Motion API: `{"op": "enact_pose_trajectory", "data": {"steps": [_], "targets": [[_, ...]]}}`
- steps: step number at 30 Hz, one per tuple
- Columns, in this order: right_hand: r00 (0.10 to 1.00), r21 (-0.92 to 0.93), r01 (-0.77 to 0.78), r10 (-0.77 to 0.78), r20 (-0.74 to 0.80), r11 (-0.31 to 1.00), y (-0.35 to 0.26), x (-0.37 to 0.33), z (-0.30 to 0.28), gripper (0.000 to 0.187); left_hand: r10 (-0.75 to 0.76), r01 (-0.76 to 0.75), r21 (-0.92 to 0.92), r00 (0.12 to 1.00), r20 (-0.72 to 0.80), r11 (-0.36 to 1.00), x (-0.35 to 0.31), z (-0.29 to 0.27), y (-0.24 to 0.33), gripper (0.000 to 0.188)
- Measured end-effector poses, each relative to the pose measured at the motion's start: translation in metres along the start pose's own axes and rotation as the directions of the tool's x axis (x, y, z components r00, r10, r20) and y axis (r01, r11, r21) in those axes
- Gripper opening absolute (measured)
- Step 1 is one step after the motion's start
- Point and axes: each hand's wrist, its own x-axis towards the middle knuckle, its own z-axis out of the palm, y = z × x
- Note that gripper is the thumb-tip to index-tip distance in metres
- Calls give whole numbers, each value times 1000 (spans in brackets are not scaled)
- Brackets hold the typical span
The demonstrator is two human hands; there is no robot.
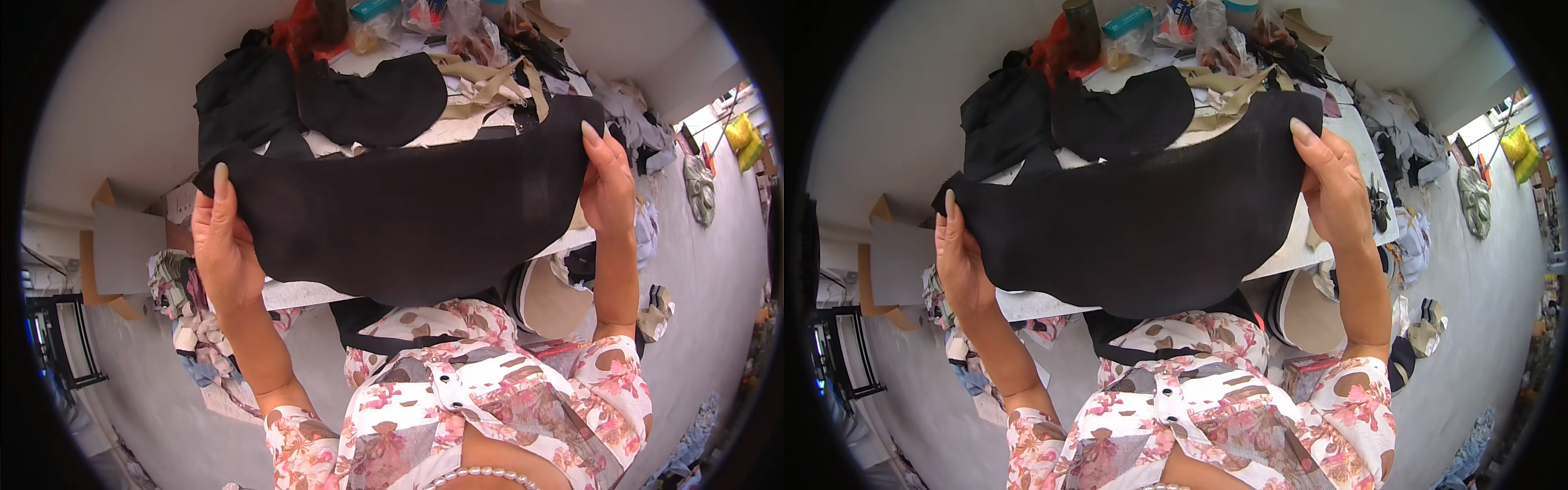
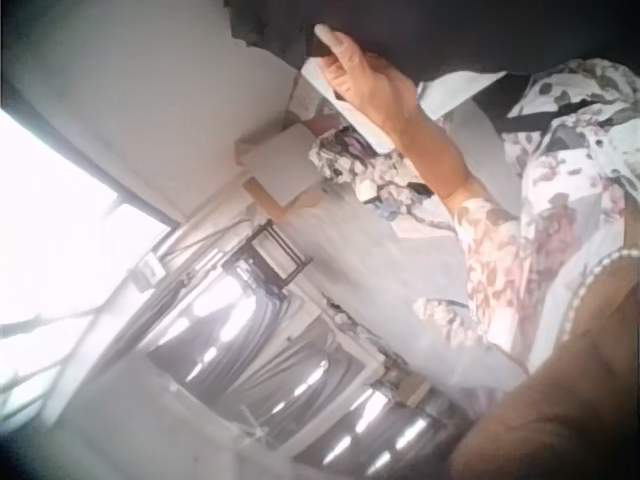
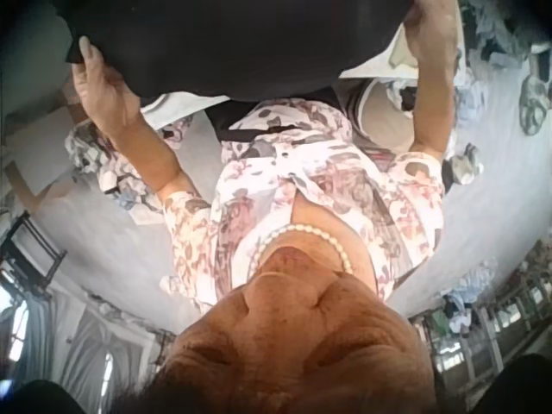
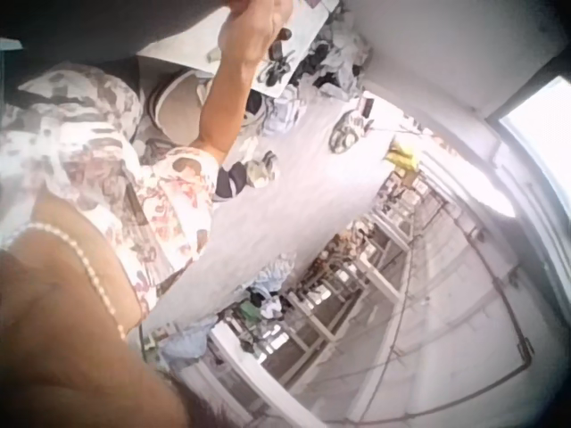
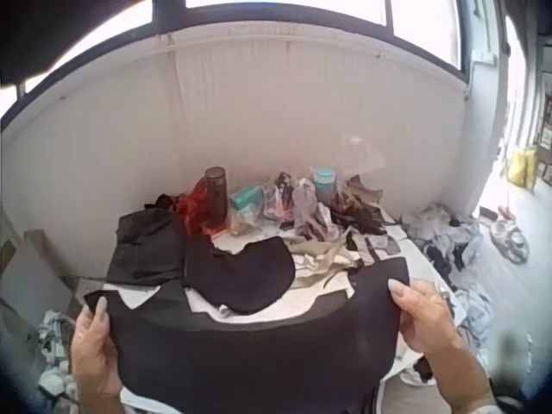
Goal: The person repeatedly picks up, unfolds, and folds black fabric pieces on a cluttered work table. The person handles the fabric by hand, smoothing and aligning edges before folding each piece and placing it back on the table.
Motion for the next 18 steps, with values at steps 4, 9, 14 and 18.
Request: {"op": "enact_pose_trajectory", "data": {"steps": [4,9,14,18], "targets": [[997,-122,-72,73,5,990,27,1,-14,30,-131,130,-14,990,-48,991,-3,-12,-31,22],[995,-390,-85,101,19,917,58,16,-22,34,-203,235,163,961,-190,958,9,-19,-80,14],[997,-744,70,-36,62,665,78,24,-24,33,-45,173,652,977,-208,738,12,-18,-93,24],[981,-838,141,-189,46,527,89,27,-21,33,50,123,757,978,-201,642,16,-22,-102,22]]}}
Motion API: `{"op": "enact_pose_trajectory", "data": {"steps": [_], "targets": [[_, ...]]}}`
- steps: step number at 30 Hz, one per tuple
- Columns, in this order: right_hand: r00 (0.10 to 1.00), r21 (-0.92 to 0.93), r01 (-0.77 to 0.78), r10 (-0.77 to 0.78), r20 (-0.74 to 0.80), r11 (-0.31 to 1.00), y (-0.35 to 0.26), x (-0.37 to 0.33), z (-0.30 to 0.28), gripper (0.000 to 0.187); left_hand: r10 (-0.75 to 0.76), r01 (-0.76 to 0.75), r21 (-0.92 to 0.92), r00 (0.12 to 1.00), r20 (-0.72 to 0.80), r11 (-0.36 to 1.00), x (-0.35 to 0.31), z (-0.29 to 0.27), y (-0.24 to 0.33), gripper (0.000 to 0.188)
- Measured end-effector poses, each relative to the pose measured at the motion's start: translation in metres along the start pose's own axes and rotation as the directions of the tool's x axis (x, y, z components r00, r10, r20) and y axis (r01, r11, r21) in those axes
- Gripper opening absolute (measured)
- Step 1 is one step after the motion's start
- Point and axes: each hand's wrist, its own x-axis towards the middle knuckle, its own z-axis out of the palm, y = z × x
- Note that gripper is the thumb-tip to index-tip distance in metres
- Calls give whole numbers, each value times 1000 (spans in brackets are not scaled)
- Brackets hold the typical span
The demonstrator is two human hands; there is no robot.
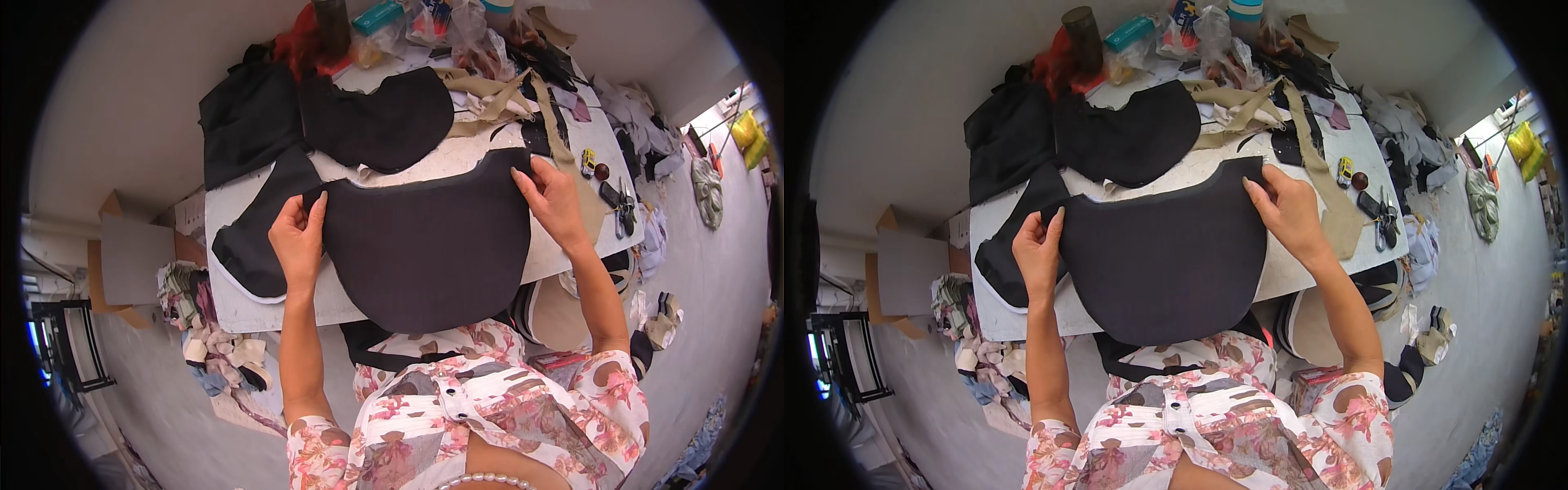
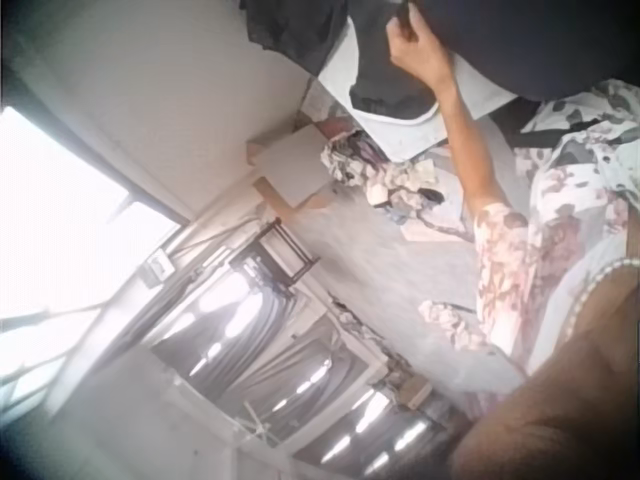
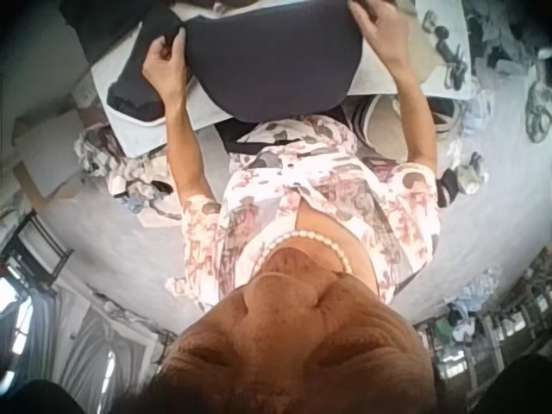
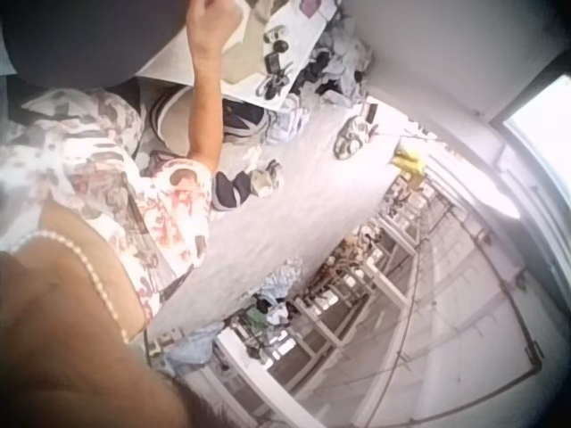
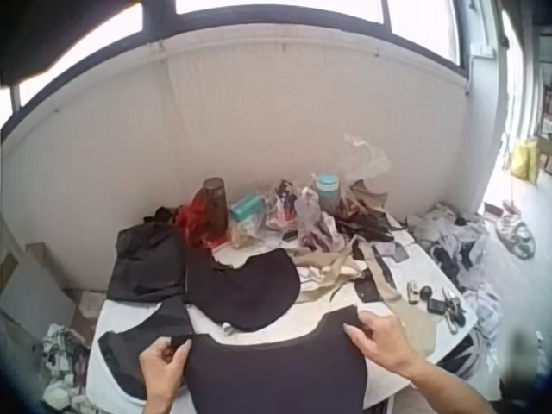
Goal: The person repeatedly picks up, unfolds, and folds black fabric pieces on a cluttered work table. The person handles the fabric by hand, smoothing and aligning edges before folding each piece and placing it back on the table.
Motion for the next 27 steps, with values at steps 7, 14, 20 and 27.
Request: {"op": "enact_pose_trajectory", "data": {"steps": [7,14,20,27], "targets": [[991,-146,52,-69,-114,988,-1,0,12,25,7,-3,93,999,-39,996,0,2,-5,22],[982,-372,76,-134,-130,925,-17,-3,5,42,231,-201,372,972,-37,906,-7,-2,10,33],[901,-381,417,-319,295,825,-52,-18,6,69,402,-649,429,743,535,628,-28,8,33,61],[866,-413,428,-232,444,804,-33,-20,25,73,306,-646,453,725,617,615,-31,17,16,67]]}}
